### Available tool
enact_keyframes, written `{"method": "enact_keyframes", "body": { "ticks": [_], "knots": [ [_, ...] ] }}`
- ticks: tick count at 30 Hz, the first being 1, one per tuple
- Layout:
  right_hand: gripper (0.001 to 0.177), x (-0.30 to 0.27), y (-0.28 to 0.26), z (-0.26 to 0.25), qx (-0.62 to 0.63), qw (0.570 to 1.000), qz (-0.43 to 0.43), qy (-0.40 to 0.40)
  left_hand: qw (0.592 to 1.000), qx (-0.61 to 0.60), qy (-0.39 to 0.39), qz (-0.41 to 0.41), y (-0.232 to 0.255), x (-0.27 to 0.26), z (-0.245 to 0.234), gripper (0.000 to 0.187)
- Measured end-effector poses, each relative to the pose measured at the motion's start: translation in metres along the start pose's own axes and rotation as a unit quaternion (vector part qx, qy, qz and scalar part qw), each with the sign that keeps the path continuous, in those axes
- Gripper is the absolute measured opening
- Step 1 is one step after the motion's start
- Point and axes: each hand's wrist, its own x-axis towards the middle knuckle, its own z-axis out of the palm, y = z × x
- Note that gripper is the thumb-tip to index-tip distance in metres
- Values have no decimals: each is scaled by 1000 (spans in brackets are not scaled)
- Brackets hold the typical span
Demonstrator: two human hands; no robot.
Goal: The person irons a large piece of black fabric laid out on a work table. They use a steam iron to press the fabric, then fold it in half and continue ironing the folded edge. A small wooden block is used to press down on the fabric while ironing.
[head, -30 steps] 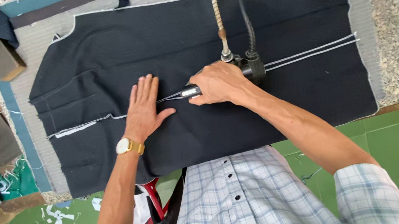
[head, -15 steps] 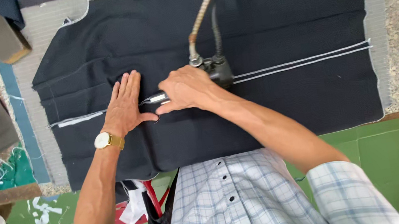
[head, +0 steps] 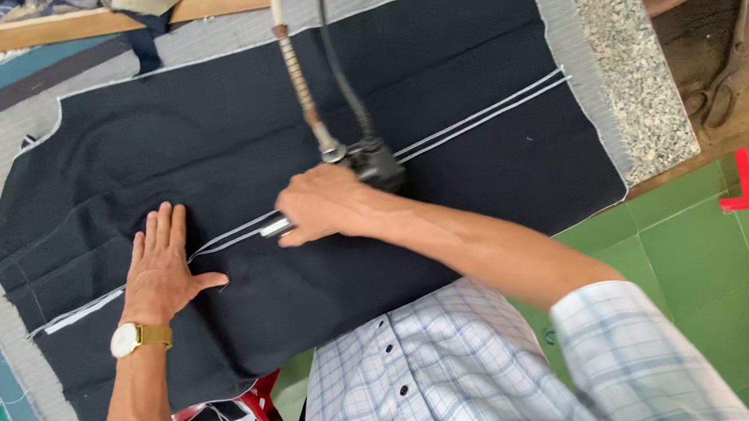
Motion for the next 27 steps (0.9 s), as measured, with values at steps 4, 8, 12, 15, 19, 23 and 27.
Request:
{"method": "enact_keyframes", "body": {
  "ticks": [4, 8, 12, 15, 19, 23, 27],
  "knots": [
    [45, -70, 49, -55, -5, 998, 62, -33, 983, 11, 182, 36, 84, -14, -24, 97],
    [46, -135, 89, -119, 1, 992, 102, -78, 972, -27, 229, 46, 152, -9, 9, 71],
    [51, -179, 145, -140, -57, 971, 213, -93, 965, -34, 258, 44, 176, -5, 32, 67],
    [52, -201, 198, -132, -87, 949, 284, -102, 962, -26, 270, 40, 183, -12, 16, 65],
    [51, -215, 233, -123, -88, 927, 352, -94, 958, -16, 282, 43, 188, -17, 6, 65],
    [47, -202, 221, -113, -84, 929, 351, -79, 960, -25, 277, 28, 188, -19, 24, 66],
    [53, -174, 163, -111, -74, 948, 305, -60, 960, -41, 276, -17, 175, -21, 38, 71]
  ]
}}
